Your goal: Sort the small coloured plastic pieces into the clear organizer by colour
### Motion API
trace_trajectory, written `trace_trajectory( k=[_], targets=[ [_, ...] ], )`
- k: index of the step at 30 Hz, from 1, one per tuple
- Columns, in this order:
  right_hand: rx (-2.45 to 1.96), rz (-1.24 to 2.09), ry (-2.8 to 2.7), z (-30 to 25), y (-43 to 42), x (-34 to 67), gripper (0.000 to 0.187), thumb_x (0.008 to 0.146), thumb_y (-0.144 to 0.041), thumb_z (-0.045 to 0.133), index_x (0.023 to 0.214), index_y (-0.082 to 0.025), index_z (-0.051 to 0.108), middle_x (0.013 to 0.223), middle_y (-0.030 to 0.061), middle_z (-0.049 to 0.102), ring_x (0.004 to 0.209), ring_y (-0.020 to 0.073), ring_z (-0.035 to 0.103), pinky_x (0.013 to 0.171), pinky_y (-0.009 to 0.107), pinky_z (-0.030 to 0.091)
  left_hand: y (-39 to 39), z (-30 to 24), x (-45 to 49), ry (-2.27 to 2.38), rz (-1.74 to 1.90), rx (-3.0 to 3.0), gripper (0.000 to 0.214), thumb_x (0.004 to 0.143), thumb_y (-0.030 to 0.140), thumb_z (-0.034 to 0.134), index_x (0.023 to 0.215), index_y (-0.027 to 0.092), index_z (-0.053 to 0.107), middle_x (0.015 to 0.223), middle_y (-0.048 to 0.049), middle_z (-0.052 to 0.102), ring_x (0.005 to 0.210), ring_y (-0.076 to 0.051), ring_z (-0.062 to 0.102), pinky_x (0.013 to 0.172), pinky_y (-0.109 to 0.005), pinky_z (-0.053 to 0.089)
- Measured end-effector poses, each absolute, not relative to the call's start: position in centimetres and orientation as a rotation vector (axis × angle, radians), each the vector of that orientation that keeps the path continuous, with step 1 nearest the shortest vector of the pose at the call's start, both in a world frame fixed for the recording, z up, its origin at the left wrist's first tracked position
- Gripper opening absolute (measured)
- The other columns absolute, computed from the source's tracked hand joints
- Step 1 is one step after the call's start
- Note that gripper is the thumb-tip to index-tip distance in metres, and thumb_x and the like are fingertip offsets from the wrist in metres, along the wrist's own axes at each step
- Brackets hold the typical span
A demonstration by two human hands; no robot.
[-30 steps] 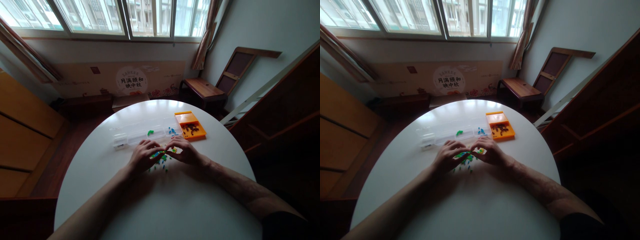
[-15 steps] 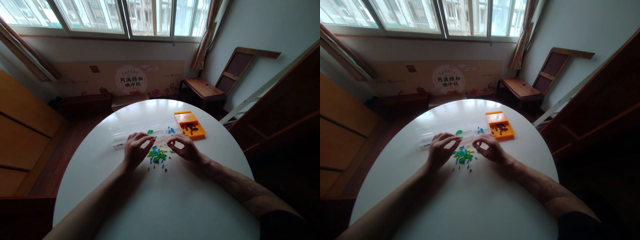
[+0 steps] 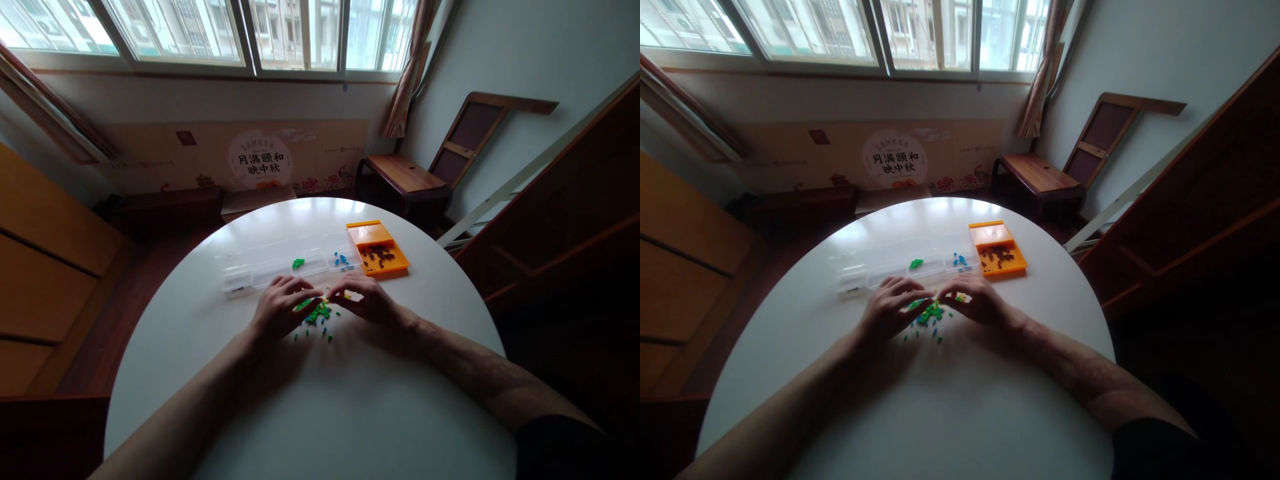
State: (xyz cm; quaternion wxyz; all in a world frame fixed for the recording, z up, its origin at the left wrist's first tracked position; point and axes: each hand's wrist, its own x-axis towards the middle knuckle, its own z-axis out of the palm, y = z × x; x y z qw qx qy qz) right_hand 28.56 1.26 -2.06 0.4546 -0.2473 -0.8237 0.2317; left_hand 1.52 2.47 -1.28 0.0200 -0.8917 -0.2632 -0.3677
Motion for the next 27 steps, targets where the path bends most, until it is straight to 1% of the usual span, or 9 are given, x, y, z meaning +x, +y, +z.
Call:
trace_trajectory(
  k=[5, 12, 20, 27],
  targets=[
    [-0.575, 0.596, -2.041, -2.14, 1.33, 28.44, 0.005, 0.103, -0.025, 0.08, 0.108, -0.023, 0.078, 0.101, 0.004, 0.081, 0.092, 0.0187, 0.076, 0.088, 0.033, 0.062, 2.35, -1.21, 1.75, -0.75, -1.148, -2.765, 0.008, 0.105, 0.032, 0.076, 0.108, 0.028, 0.081, 0.097, -0.0017, 0.081, 0.084, -0.017, 0.071, 0.081, -0.035, 0.047],
    [-0.587, 0.591, -2.072, -2.13, 1.4, 28.43, 0.006, 0.104, -0.026, 0.079, 0.108, -0.023, 0.078, 0.101, 0.0047, 0.081, 0.092, 0.0193, 0.076, 0.089, 0.034, 0.061, 2.26, -1.13, 1.92, -0.729, -1.142, -2.764, 0.009, 0.105, 0.032, 0.076, 0.111, 0.028, 0.081, 0.095, -0.0017, 0.08, 0.082, -0.017, 0.071, 0.08, -0.035, 0.048],
    [-0.599, 0.559, -2.082, -2.21, 1.48, 28.42, 0.006, 0.104, -0.029, 0.08, 0.106, -0.024, 0.078, 0.099, 0.0043, 0.081, 0.091, 0.0199, 0.075, 0.09, 0.035, 0.06, 2.05, -0.85, 2.08, -0.721, -1.154, -2.755, 0.004, 0.104, 0.029, 0.077, 0.104, 0.027, 0.081, 0.095, -0.0008, 0.081, 0.082, -0.017, 0.07, 0.079, -0.035, 0.047],
    [-0.611, 0.581, -2.069, -2.14, 1.44, 28.45, 0.006, 0.104, -0.03, 0.08, 0.106, -0.023, 0.079, 0.098, 0.0045, 0.08, 0.089, 0.0193, 0.075, 0.088, 0.034, 0.06, 2.17, -0.92, 2.14, -0.714, -1.154, -2.729, 0.008, 0.104, 0.031, 0.078, 0.11, 0.028, 0.081, 0.097, -0.0008, 0.081, 0.083, -0.017, 0.071, 0.081, -0.036, 0.048]
  ],
)
